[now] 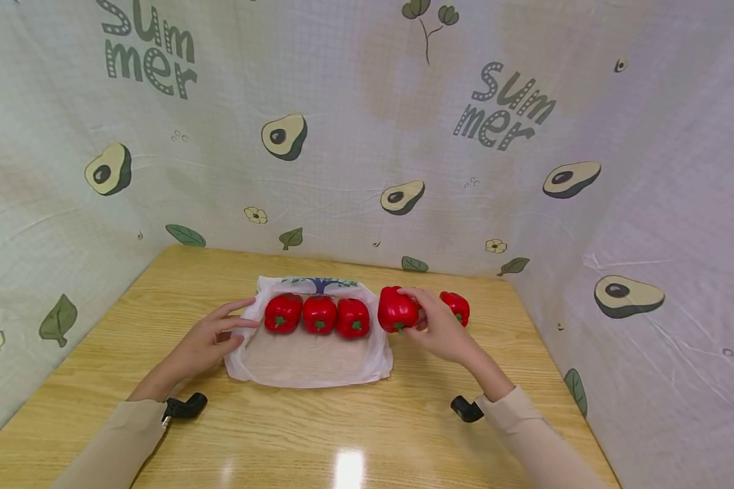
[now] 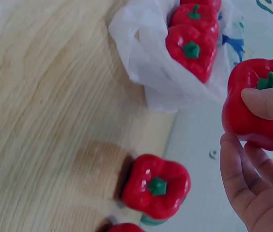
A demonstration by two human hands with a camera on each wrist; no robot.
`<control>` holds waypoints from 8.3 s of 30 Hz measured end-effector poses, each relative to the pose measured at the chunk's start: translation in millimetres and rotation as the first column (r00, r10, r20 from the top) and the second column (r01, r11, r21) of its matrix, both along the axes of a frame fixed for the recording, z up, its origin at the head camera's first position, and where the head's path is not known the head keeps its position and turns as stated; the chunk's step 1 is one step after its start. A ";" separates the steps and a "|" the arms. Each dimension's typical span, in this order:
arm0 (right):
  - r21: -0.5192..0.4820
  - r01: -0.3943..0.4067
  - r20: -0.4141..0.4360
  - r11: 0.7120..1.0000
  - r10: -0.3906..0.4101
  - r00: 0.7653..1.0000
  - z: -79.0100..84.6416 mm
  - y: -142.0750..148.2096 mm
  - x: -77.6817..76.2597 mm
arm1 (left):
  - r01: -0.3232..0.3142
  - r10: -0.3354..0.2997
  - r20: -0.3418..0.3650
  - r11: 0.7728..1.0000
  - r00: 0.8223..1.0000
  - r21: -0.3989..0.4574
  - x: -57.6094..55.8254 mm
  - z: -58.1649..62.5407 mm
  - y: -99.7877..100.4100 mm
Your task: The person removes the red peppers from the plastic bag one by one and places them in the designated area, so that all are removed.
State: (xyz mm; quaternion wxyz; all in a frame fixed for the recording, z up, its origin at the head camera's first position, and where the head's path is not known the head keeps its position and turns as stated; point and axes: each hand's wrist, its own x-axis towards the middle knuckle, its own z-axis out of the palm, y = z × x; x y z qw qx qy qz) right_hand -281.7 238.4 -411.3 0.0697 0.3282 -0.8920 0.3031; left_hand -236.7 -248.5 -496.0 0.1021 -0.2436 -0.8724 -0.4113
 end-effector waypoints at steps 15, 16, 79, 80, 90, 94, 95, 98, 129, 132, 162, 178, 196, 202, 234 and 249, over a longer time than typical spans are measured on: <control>0.009 0.130 0.026 0.991 -0.131 0.991 -0.2 49.1 -22.1 | -0.004 0.004 0.022 1.000 1.000 -0.001 -1.5 -1.9 -1.1; 0.008 0.140 0.030 0.990 -0.140 0.990 -0.4 52.9 -23.6 | -0.004 0.004 0.023 1.000 1.000 -0.001 -1.4 -2.0 -1.2; -0.007 0.214 0.053 0.977 -0.213 0.975 -23.2 182.8 -55.0 | -0.012 0.012 0.020 1.000 1.000 -0.003 0.2 -1.2 -0.1; 0.002 0.220 0.049 0.976 -0.219 0.974 -24.3 183.5 -55.3 | -0.013 0.013 0.022 1.000 1.000 -0.003 0.2 -1.0 0.0; 0.045 0.229 0.110 0.972 -0.233 0.966 -35.2 189.9 -55.3 | -0.013 0.013 0.029 1.000 0.999 0.006 0.0 -1.2 0.8; 0.051 0.221 0.089 0.974 -0.225 0.970 -41.5 192.6 -56.0 | -0.010 0.010 0.028 1.000 1.000 0.012 0.0 -1.7 0.4; 0.052 0.222 0.086 0.974 -0.226 0.970 -42.9 193.3 -55.9 | -0.009 0.008 0.026 1.000 1.000 0.013 0.0 -1.8 0.3; 0.057 0.224 0.099 0.973 -0.228 0.969 -46.4 195.5 -55.5 | -0.006 0.006 0.021 1.000 1.000 0.012 -0.1 -2.1 0.2; 0.145 0.222 0.182 0.964 -0.246 0.952 -53.2 199.8 -52.6 | 0.001 -0.001 0.006 1.000 1.000 0.009 -0.3 -2.6 0.6; 0.142 0.213 0.186 0.967 -0.238 0.953 -53.2 200.6 -53.3 | 0.000 0.000 0.006 1.000 1.000 0.010 -0.1 -2.6 0.6; 0.085 0.117 0.026 0.989 -0.119 0.993 16.7 128.5 -32.7 | -0.021 0.021 0.027 1.000 0.999 -0.016 1.1 -1.6 -0.6; 0.054 -0.078 0.011 0.996 0.077 0.997 24.6 30.8 -18.2 | -0.019 0.019 0.039 1.000 0.999 -0.019 0.7 -1.9 -0.9; -0.023 -0.227 0.070 0.974 0.228 0.971 7.5 -33.0 -21.5 | -0.008 0.008 0.020 1.000 1.000 -0.001 0.3 -1.0 -0.4; -0.054 -0.248 0.182 0.967 0.254 0.950 1.4 -49.6 -24.2 | -0.019 0.019 0.006 1.000 1.000 -0.008 0.2 -1.9 -0.3; 0.045 -0.269 0.149 0.962 0.260 0.954 -23.3 -76.1 -42.1 | -0.014 0.014 0.005 1.000 1.000 -0.008 -0.6 -3.7 -0.9; 0.115 -0.223 0.216 0.968 0.195 0.957 -28.4 -80.6 -45.8 | -0.026 0.027 0.050 0.999 0.998 -0.025 0.3 -0.5 -0.6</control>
